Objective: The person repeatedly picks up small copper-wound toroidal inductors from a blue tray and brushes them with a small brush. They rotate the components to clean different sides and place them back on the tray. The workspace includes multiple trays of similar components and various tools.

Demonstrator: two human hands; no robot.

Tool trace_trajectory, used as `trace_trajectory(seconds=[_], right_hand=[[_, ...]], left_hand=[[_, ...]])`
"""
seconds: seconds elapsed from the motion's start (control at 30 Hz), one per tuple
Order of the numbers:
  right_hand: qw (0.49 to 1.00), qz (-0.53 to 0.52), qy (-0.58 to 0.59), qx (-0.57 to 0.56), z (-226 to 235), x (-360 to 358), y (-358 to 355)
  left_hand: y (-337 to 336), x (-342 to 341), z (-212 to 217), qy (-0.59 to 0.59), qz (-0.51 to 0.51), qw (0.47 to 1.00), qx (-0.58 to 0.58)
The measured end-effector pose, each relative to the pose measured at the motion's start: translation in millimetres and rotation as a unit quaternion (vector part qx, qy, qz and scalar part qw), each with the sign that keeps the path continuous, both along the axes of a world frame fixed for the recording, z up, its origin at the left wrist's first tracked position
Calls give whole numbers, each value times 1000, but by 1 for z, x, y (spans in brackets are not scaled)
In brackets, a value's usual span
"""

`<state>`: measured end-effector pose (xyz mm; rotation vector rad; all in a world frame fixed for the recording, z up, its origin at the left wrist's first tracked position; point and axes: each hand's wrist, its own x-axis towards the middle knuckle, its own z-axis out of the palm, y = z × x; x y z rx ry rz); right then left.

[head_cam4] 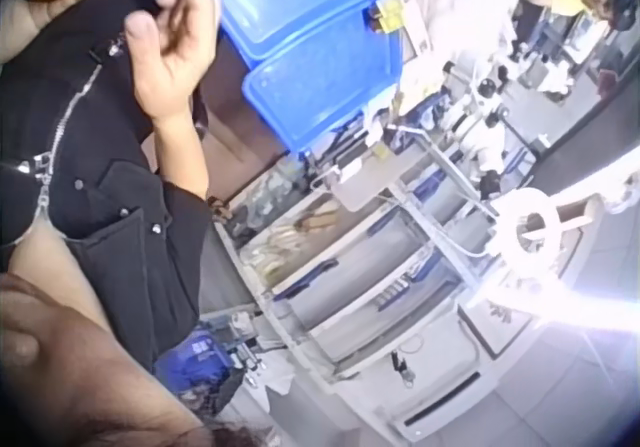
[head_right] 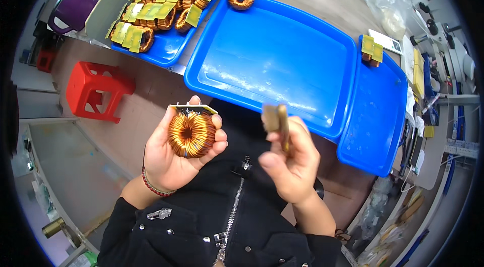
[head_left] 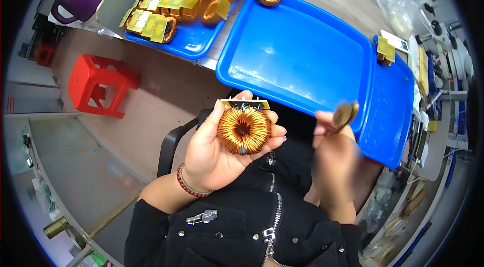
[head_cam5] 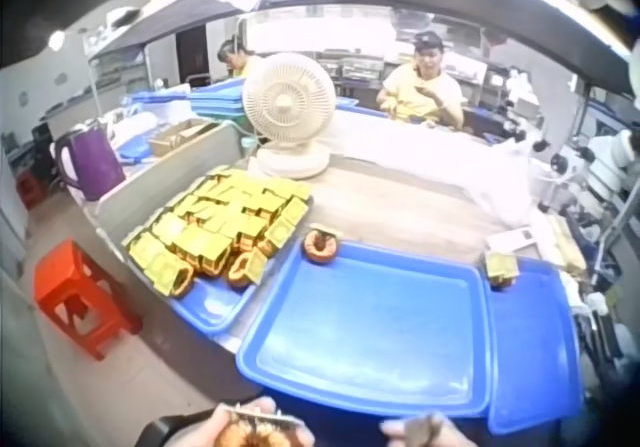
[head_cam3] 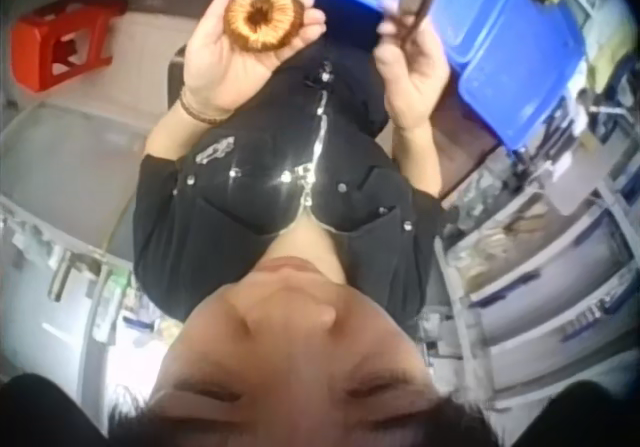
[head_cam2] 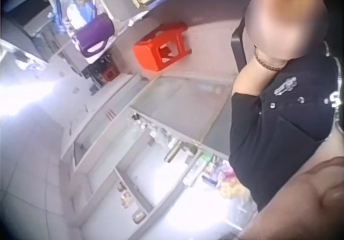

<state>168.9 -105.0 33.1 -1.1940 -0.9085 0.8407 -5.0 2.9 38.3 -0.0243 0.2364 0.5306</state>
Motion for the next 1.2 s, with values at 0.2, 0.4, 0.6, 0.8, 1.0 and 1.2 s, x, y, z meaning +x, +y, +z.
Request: trace_trajectory(seconds=[0.2, 0.4, 0.6, 0.8, 1.0, 1.2], right_hand=[[974, 128, 183, -41, 19, -28, 17], [981, 159, 103, -33, 20, -35, 15], [972, 175, 157, -25, 18, -42, 2], [973, 161, 162, -10, 15, -48, -1], [973, 162, 163, -6, 6, -48, 2], [980, 145, 132, 14, 0, -50, 12]], left_hand=[[-14, -3, 6, -15, -54, 998, 34], [-27, -14, 7, -34, -59, 992, 109], [-40, -21, 9, -40, -61, 993, 98], [-45, -23, 11, -32, -57, 994, 84], [-43, -26, 6, -56, -57, 993, 85], [-38, -22, 3, -59, -44, 994, 77]])
